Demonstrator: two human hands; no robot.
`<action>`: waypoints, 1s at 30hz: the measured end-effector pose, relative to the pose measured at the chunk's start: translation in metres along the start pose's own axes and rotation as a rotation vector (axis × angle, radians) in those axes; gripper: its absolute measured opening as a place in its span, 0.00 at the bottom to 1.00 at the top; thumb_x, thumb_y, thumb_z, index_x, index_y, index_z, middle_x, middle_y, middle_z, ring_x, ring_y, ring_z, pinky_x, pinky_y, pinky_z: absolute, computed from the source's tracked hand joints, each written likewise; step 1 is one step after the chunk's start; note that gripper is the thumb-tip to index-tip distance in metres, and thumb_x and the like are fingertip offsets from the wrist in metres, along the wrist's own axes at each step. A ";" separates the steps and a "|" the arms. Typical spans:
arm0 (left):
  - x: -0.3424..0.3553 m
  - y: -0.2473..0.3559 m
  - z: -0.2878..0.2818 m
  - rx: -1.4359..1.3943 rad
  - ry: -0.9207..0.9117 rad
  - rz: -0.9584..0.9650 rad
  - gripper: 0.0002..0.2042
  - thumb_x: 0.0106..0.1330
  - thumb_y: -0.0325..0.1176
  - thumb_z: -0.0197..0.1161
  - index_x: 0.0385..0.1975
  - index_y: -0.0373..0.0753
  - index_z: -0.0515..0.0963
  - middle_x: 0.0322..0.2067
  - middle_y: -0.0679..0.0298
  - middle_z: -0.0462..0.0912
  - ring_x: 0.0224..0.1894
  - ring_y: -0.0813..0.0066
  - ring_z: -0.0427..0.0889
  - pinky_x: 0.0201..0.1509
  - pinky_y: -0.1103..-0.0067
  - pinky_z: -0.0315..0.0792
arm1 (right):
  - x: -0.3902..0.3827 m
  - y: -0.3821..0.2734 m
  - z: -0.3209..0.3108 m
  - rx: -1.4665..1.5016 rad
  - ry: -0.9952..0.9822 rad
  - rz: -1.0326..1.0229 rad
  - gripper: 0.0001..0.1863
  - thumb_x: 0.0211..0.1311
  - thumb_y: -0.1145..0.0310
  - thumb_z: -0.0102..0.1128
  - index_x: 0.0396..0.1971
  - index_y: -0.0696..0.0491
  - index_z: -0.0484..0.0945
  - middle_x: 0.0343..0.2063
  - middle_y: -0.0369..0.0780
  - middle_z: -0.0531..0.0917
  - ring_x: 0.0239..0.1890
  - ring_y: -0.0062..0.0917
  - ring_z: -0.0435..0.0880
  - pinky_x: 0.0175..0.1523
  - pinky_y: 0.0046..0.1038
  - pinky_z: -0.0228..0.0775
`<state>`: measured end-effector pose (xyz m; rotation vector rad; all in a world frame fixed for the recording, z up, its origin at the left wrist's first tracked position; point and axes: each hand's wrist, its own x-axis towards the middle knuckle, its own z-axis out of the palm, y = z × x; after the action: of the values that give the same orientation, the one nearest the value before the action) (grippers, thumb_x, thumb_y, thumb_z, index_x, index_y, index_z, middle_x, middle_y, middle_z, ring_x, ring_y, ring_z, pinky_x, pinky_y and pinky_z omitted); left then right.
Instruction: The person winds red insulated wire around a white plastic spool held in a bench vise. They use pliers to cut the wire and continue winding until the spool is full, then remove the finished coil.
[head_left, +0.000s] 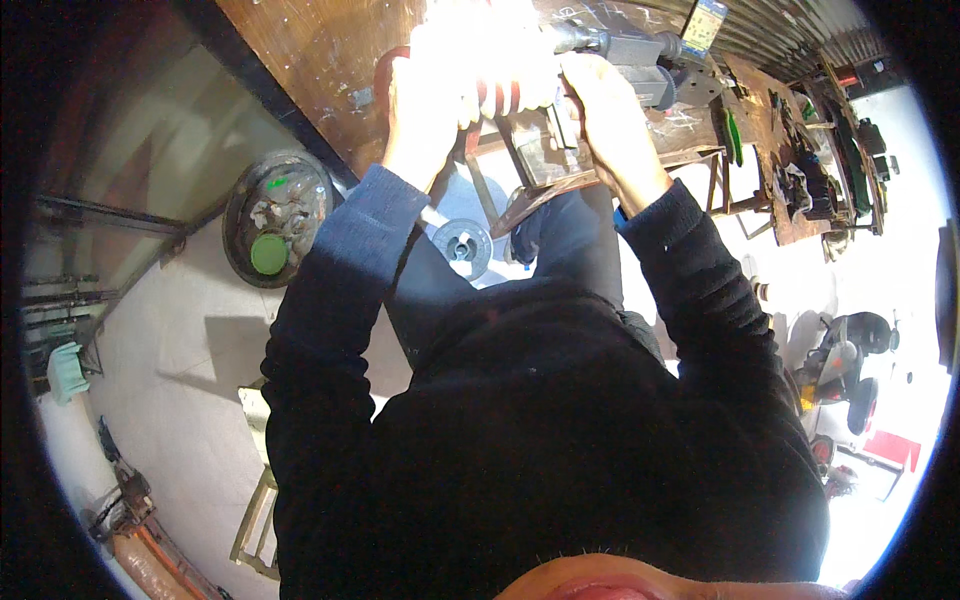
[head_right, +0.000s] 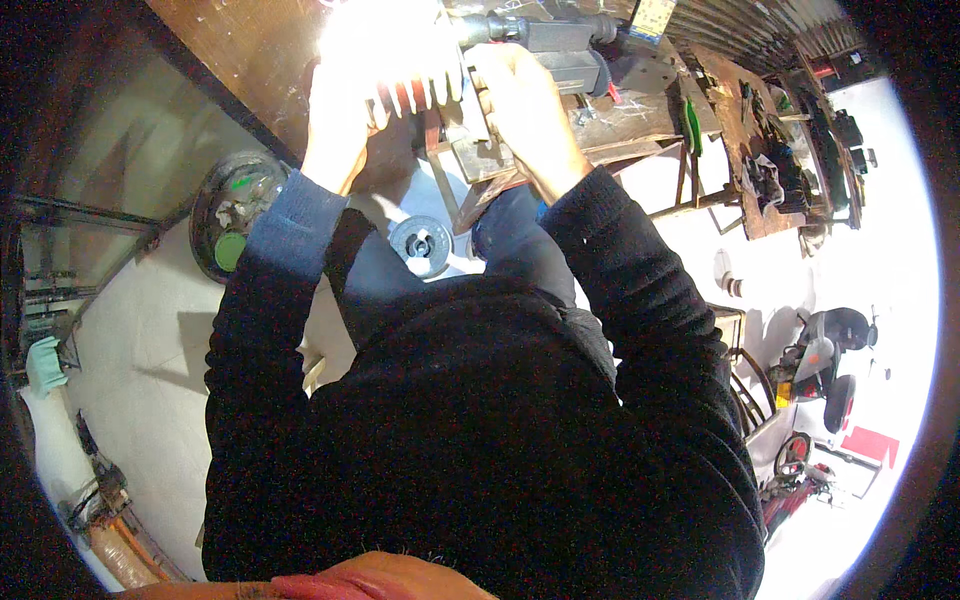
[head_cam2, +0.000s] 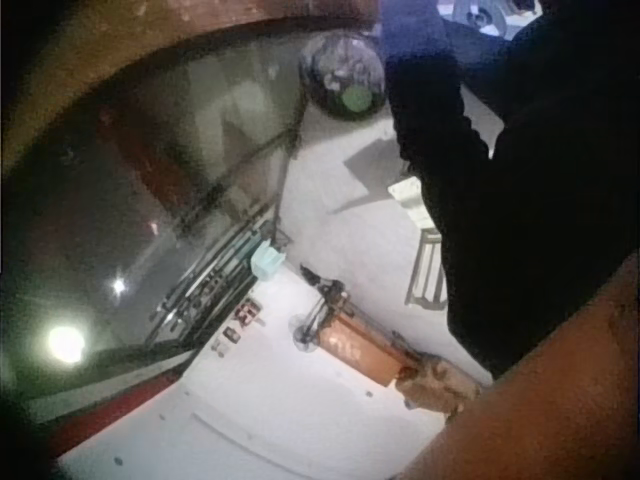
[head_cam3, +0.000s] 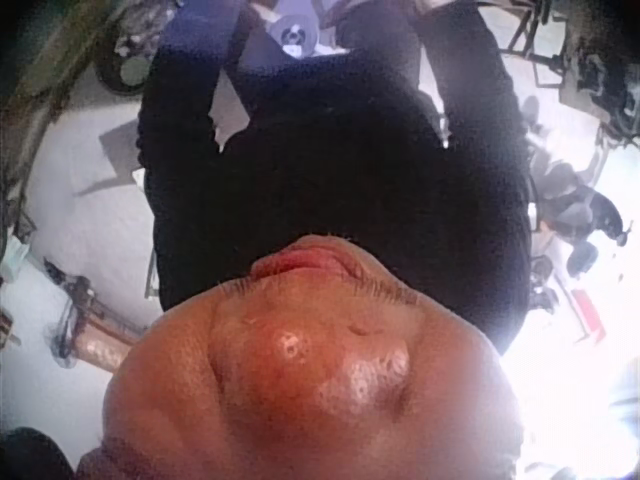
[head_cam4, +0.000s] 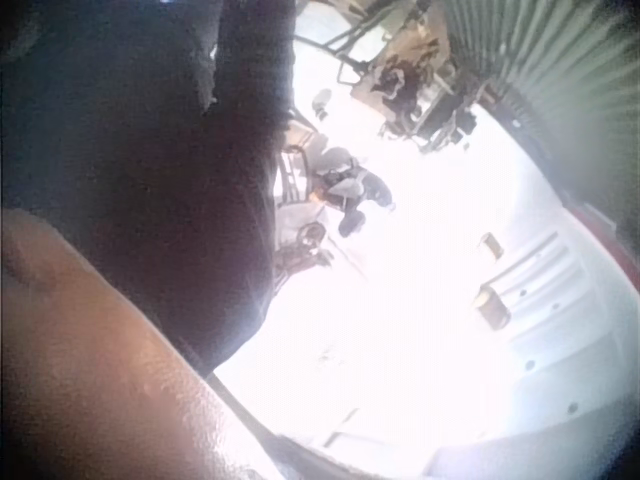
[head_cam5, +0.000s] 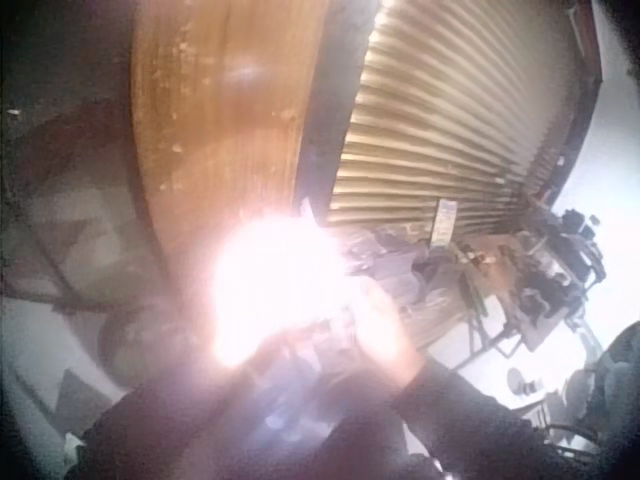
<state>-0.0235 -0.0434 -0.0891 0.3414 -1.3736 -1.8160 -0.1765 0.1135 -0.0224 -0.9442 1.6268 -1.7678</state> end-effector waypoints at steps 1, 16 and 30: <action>-0.001 0.000 -0.001 0.068 0.040 -0.075 0.13 0.79 0.42 0.56 0.57 0.46 0.75 0.42 0.71 0.83 0.38 0.83 0.84 0.32 0.86 0.78 | 0.000 0.000 -0.001 -0.068 0.004 -0.012 0.15 0.79 0.58 0.54 0.40 0.55 0.81 0.23 0.29 0.78 0.25 0.12 0.75 0.29 0.20 0.67; 0.006 0.017 0.025 -0.141 0.283 -0.155 0.21 0.84 0.48 0.40 0.36 0.43 0.76 0.23 0.69 0.78 0.21 0.83 0.77 0.19 0.81 0.69 | -0.002 -0.005 -0.001 -0.349 0.005 -0.170 0.15 0.79 0.62 0.52 0.36 0.57 0.80 0.25 0.35 0.83 0.24 0.17 0.83 0.29 0.21 0.74; 0.017 0.007 0.009 -0.069 0.156 -0.045 0.24 0.80 0.55 0.46 0.54 0.39 0.76 0.41 0.61 0.85 0.37 0.71 0.87 0.37 0.75 0.83 | 0.004 0.010 -0.010 -0.476 -0.032 -0.500 0.12 0.79 0.63 0.52 0.43 0.58 0.77 0.29 0.39 0.83 0.25 0.22 0.85 0.30 0.24 0.77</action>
<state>-0.0365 -0.0504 -0.0751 0.4704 -1.2018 -1.8281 -0.1876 0.1155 -0.0322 -1.7119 1.9552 -1.6701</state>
